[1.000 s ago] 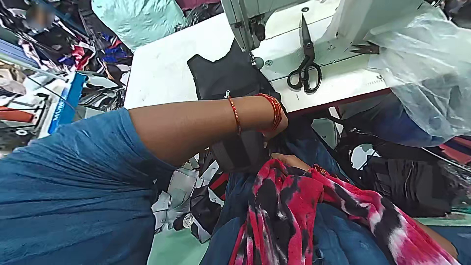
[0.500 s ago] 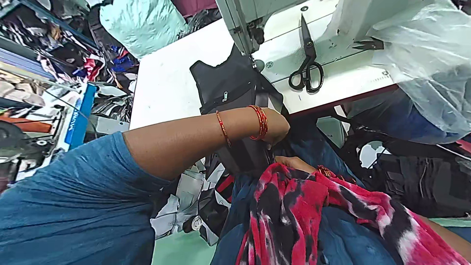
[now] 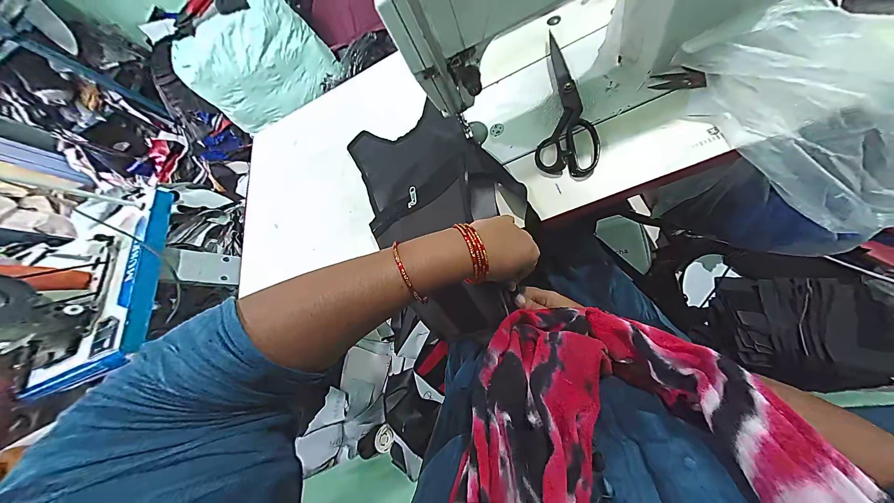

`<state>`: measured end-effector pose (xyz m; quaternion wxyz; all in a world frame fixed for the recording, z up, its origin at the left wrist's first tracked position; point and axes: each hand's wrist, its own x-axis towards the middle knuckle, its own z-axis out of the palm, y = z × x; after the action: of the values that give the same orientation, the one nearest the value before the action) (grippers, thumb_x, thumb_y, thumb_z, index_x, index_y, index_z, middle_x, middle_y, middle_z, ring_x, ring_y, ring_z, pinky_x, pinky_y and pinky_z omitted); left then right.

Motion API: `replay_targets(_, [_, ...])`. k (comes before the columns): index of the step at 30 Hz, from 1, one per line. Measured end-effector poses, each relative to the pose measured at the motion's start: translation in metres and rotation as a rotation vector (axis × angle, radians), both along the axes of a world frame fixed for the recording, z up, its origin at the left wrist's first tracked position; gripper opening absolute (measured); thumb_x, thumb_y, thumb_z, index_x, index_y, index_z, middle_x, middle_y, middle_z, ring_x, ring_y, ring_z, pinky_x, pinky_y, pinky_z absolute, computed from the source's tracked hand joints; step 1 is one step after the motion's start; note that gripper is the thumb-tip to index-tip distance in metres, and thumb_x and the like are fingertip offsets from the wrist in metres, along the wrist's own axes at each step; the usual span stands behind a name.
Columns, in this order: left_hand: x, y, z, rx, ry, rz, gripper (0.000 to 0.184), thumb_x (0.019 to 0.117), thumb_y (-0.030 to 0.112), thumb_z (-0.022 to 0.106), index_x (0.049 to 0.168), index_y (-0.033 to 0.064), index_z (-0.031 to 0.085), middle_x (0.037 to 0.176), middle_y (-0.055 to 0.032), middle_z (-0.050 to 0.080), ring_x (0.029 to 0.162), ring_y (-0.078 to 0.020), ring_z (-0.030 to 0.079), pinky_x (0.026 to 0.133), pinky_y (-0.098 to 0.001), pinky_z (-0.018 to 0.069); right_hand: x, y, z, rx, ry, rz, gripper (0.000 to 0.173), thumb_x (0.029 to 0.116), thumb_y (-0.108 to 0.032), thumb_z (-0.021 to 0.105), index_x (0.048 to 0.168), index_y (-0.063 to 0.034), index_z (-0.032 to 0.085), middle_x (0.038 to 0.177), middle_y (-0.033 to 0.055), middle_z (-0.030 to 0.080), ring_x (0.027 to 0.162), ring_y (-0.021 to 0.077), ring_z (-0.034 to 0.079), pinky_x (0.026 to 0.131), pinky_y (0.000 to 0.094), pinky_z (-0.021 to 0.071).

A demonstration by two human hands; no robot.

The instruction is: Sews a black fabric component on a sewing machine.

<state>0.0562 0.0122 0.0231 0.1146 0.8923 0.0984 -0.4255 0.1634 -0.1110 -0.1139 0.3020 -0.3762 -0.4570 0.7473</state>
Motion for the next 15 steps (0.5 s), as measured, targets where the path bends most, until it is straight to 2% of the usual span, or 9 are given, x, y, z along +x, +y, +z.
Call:
replay_targets(2, [-0.002, 0.000, -0.003, 0.003, -0.014, -0.009, 0.016, 0.0975, 0.018, 0.069, 0.095, 0.0020, 0.074, 0.096, -0.0164, 0.071, 0.104, -0.0348, 0.066, 0.093, -0.0545, 0.0441, 0.001, 0.006, 0.003, 0.068, -0.116, 0.079, 0.024, 0.1085, -0.016, 0.047, 0.099, 0.0020, 0.059, 0.080, -0.0027, 0.056, 0.072, -0.0038, 0.052, 0.070, 0.0166, 0.0435])
replay_targets(5, [-0.003, 0.002, -0.005, -0.016, -0.027, 0.030, 0.016, 0.0965, 0.019, 0.070, 0.094, 0.0038, 0.075, 0.095, -0.0154, 0.072, 0.103, -0.0341, 0.066, 0.092, -0.0558, 0.0439, 0.001, 0.014, 0.016, 0.084, -0.220, 0.193, 0.030, 0.1103, -0.017, 0.043, 0.110, 0.0091, 0.059, 0.093, 0.0070, 0.060, 0.082, 0.0013, 0.052, 0.079, 0.0207, 0.0438])
replay_targets(7, [-0.004, 0.009, -0.002, -0.027, -0.024, 0.106, 0.012, 0.0937, 0.020, 0.074, 0.096, 0.0093, 0.079, 0.097, -0.0122, 0.073, 0.105, -0.0324, 0.066, 0.098, -0.0589, 0.0416, -0.005, 0.013, 0.011, 0.136, -0.238, 0.153, 0.031, 0.1098, -0.018, 0.044, 0.109, 0.0091, 0.060, 0.093, 0.0093, 0.063, 0.081, 0.0022, 0.054, 0.078, 0.0211, 0.0441])
replay_targets(8, [-0.003, 0.015, 0.002, -0.012, -0.012, 0.130, 0.012, 0.0926, 0.021, 0.076, 0.100, 0.0132, 0.081, 0.100, -0.0105, 0.074, 0.108, -0.0318, 0.065, 0.103, -0.0605, 0.0386, -0.005, 0.015, 0.012, 0.133, -0.230, 0.158, 0.033, 0.1102, -0.016, 0.044, 0.118, 0.0119, 0.060, 0.102, 0.0152, 0.065, 0.089, 0.0050, 0.057, 0.085, 0.0222, 0.0458])
replay_targets(11, [-0.005, 0.034, 0.012, 0.052, -0.009, 0.158, 0.017, 0.0930, 0.019, 0.075, 0.109, 0.0173, 0.081, 0.104, -0.0103, 0.076, 0.112, -0.0323, 0.066, 0.110, -0.0644, 0.0311, -0.003, 0.015, 0.015, 0.127, -0.225, 0.202, 0.036, 0.1107, -0.016, 0.042, 0.128, 0.0108, 0.059, 0.117, 0.0209, 0.066, 0.102, 0.0109, 0.060, 0.096, 0.0273, 0.0453])
replay_targets(15, [-0.006, 0.051, 0.008, 0.056, -0.031, 0.151, 0.016, 0.0951, 0.019, 0.073, 0.109, 0.0159, 0.081, 0.105, -0.0105, 0.076, 0.111, -0.0320, 0.067, 0.108, -0.0643, 0.0350, -0.003, 0.017, 0.024, 0.140, -0.266, 0.250, 0.036, 0.1112, -0.017, 0.041, 0.129, 0.0087, 0.060, 0.121, 0.0242, 0.065, 0.108, 0.0204, 0.061, 0.098, 0.0371, 0.0455])
